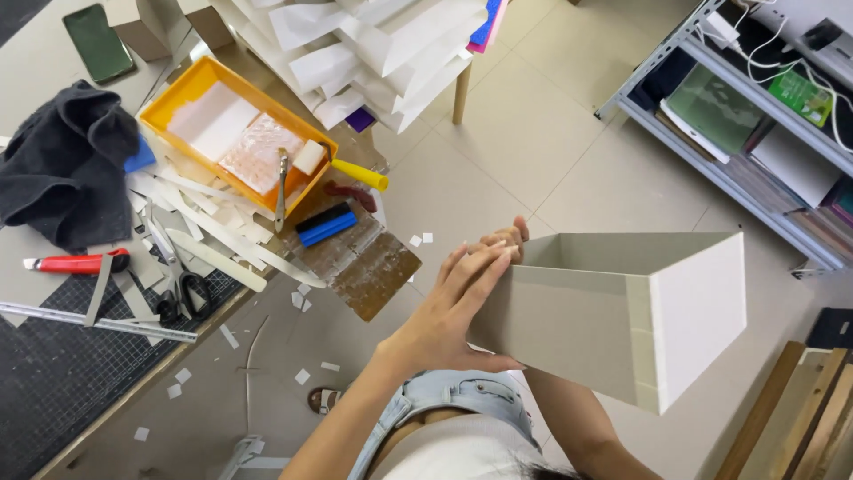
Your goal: The person smooths the edges of a white paper box with a brush and a blue plastic scraper, then uses a small roller to press the seams and edges. The person repeats the smoothing and rolling steps on the same box.
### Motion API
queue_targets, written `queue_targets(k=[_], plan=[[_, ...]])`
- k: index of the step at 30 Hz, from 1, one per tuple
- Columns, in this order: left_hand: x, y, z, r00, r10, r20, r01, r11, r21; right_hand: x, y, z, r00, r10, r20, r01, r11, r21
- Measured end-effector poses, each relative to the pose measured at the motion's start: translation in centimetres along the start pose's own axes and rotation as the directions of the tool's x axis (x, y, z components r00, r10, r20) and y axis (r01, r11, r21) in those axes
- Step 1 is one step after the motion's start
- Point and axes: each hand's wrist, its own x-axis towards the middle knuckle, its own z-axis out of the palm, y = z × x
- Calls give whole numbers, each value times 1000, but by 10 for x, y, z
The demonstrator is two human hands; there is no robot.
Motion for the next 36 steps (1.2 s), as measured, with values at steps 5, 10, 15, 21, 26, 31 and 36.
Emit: queue_targets(k=[5, 10, 15, 21, 26, 31, 36], plan=[[-4, 8, 1, 999, 13, -32, -11, 999, 54, -37, -17, -49, 956, 37, -292, -55, 997, -56], [2, 21, 7, 1000, -8, 16, 6, 991, 137, -77, -36, -72, 823, 50, -566, -131, 986, -103], [-35, 18, 18, 956, -246, -162, 233, 968, -95, -108, 4, -103, 579, 186, -794, -340, 940, -27], [-127, -23, 26, 754, -572, -324, 548, 819, -171, -122, 14, -157, 223, 185, -957, -548, 836, 34], [-172, -46, 10, 631, -674, -384, 708, 703, -70, -138, 36, -180, 57, 120, -991, -721, 692, 42], [-210, -63, 6, 559, -676, -479, 755, 655, -44, -43, 110, 7, 260, 160, -952, -819, 559, -129], [-220, -79, -3, 547, -677, -492, 759, 649, -50, 3, 146, 77, 449, 161, -879, -830, 440, -343]])
